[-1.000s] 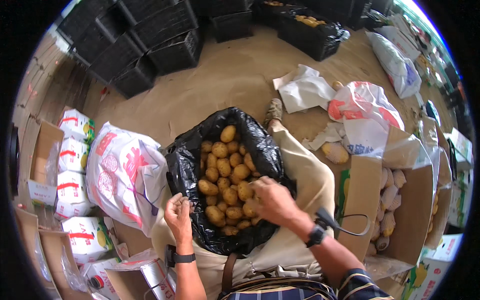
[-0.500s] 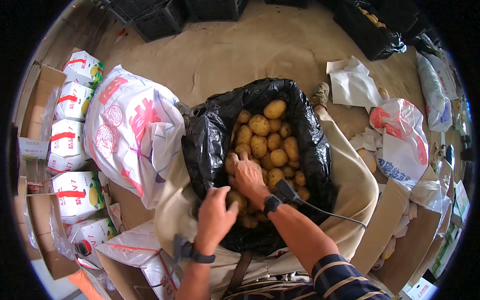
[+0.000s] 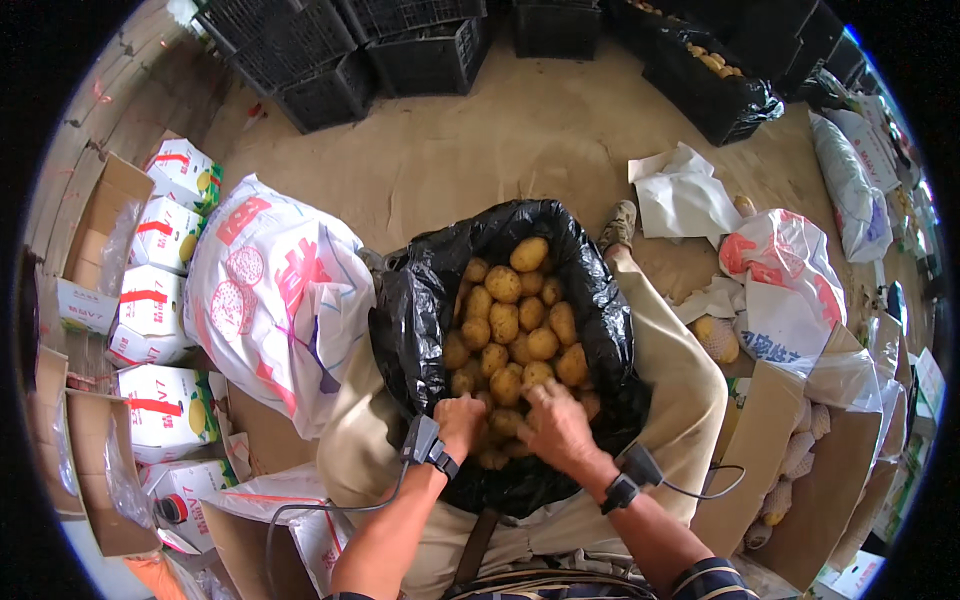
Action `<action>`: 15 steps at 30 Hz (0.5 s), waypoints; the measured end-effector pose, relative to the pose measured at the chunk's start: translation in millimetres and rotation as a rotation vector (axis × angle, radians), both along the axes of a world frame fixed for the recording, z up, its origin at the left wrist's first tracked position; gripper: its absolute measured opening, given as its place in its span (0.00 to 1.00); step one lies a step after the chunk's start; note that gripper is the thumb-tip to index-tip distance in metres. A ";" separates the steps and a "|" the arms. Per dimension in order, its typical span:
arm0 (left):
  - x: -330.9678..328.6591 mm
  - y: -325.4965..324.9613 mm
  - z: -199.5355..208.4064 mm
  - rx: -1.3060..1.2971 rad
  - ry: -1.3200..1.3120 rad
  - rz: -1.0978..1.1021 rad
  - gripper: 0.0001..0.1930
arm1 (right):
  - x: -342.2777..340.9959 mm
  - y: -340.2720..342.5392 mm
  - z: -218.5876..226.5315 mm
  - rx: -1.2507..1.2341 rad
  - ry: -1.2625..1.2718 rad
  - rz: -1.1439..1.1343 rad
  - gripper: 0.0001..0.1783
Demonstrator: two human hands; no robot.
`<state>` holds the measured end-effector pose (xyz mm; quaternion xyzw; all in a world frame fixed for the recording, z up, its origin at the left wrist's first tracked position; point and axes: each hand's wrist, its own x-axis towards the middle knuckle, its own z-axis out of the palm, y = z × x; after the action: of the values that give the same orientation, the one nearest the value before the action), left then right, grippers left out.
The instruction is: Sorting potatoes from a bag and wrapping them individually in paper before placing them in boxes.
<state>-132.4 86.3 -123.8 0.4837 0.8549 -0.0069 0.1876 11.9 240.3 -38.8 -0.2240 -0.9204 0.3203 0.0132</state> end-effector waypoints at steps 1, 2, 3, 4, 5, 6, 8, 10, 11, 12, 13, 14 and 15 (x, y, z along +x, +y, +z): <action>-2.3 -1.7 3.0 0.021 0.020 0.003 0.05 | 4.6 -9.9 -5.9 -0.061 -0.076 0.050 0.35; -4.5 -4.2 6.6 0.028 0.028 -0.052 0.05 | 8.6 -19.2 -12.0 -0.120 -0.100 0.076 0.37; -6.1 -5.8 10.0 0.016 0.027 -0.099 0.04 | 11.4 -27.2 -18.3 -0.174 -0.130 0.105 0.40; -6.2 -7.6 13.3 0.053 0.007 -0.051 0.04 | 13.4 -34.2 -24.0 -0.177 -0.116 0.104 0.40; -6.1 -9.0 16.2 0.062 0.014 -0.057 0.04 | 13.1 -40.2 -29.5 -0.183 -0.113 0.125 0.41; -4.1 -10.6 19.2 0.085 -0.018 -0.015 0.04 | 11.7 -43.9 -34.1 -0.196 -0.154 0.149 0.43; -1.0 -12.6 25.6 0.108 -0.076 0.049 0.07 | 8.1 -46.8 -39.8 -0.172 -0.093 0.171 0.44; 1.2 -12.8 34.0 0.107 -0.088 0.083 0.08 | 1.8 -48.3 -42.5 -0.122 -0.107 0.208 0.45; 1.5 -12.8 39.2 0.083 -0.108 0.094 0.09 | -1.1 -49.3 -43.2 -0.129 -0.080 0.229 0.45; 0.4 -10.7 44.7 0.066 -0.115 0.107 0.10 | -4.2 -50.1 -43.9 -0.100 -0.089 0.227 0.45; -2.8 -7.7 50.6 0.031 -0.151 0.122 0.11 | -8.8 -50.4 -45.3 -0.054 -0.078 0.225 0.45; -8.1 -6.0 57.0 0.012 -0.199 0.134 0.11 | -13.3 -52.7 -47.0 -0.102 -0.100 0.219 0.44; -14.5 -3.6 63.3 -0.021 -0.270 0.149 0.12 | -18.4 -56.5 -49.2 -0.110 -0.110 0.244 0.44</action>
<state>-146.9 82.7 -60.5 0.4135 0.8552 0.0634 0.3059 -6.5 183.8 -88.0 -0.1280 -0.9211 0.3568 -0.0885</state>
